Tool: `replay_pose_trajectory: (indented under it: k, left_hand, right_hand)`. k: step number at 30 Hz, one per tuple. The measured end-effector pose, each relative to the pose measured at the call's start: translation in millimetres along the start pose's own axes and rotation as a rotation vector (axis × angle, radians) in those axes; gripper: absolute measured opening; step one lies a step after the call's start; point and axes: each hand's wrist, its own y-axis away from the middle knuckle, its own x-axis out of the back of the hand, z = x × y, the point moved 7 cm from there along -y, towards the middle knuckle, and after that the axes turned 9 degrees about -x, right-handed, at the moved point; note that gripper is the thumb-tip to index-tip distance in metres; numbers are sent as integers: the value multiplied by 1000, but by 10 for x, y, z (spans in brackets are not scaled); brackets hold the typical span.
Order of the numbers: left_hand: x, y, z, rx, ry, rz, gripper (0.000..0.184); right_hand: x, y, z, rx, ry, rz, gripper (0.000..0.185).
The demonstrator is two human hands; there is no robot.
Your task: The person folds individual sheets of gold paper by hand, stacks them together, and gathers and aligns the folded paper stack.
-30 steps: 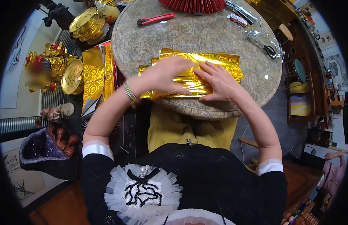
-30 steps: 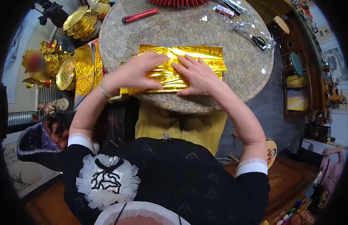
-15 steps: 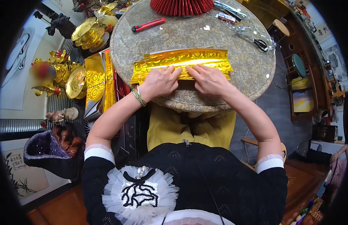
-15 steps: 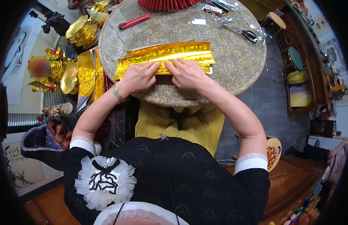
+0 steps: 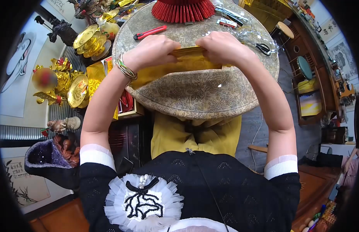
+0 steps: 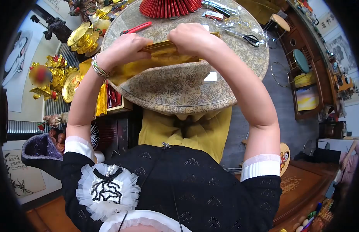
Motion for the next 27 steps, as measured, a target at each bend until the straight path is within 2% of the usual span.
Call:
replay_pose_trajectory:
  k: [1,2,5,6,8,12,16,18,20,21,23,24,26,27]
  left_hand:
    - [11,-7,-12,-20,27,-26,23]
    - [-34,-10,-5,-19,24,-23,23]
    - [-551,-25,-98,125,119,-207,49]
    - [-512,-21,-52,103,100,-53,51]
    - [-608,-30,-80,172,106,-32,48]
    - [-421,-21,5,108,98,-32,45]
    - [-425,-65,127,87,171,-50,41]
    - [-527,-102,221,101,247,-65,42]
    - [-527,-99,252,58,295,61,38]
    - [-553,-80,259,48,296,60,38]
    - [-521,-117,284,-46,277,90,28]
    - [-507,-109,281,15,267,28,23]
    - [-386,-91,326,90,240,-20,17]
    - [-361,-70,334,50,230,51,25]
  right_hand:
    - [-42,-31,3,-75,-2,-168,17]
    - [-139,-57,14,-74,1,-166,17]
    - [-720,-107,99,-74,-6,-196,26]
    - [-707,-94,92,-74,-4,-194,26]
    - [-637,-38,109,-135,-60,-98,26]
    - [-398,144,167,-142,-100,-14,25]
    - [-357,293,221,-186,-58,-57,27]
    - [-608,297,204,-225,-65,-191,31]
    - [-638,377,206,-139,-135,1,28]
    - [-630,402,199,-150,-134,1,28]
    - [-619,430,220,-235,-167,-110,19]
    - [-649,426,175,-207,-70,-225,15]
    - [-492,458,111,-172,-74,-90,12]
    - [-357,512,72,-142,-147,-4,11]
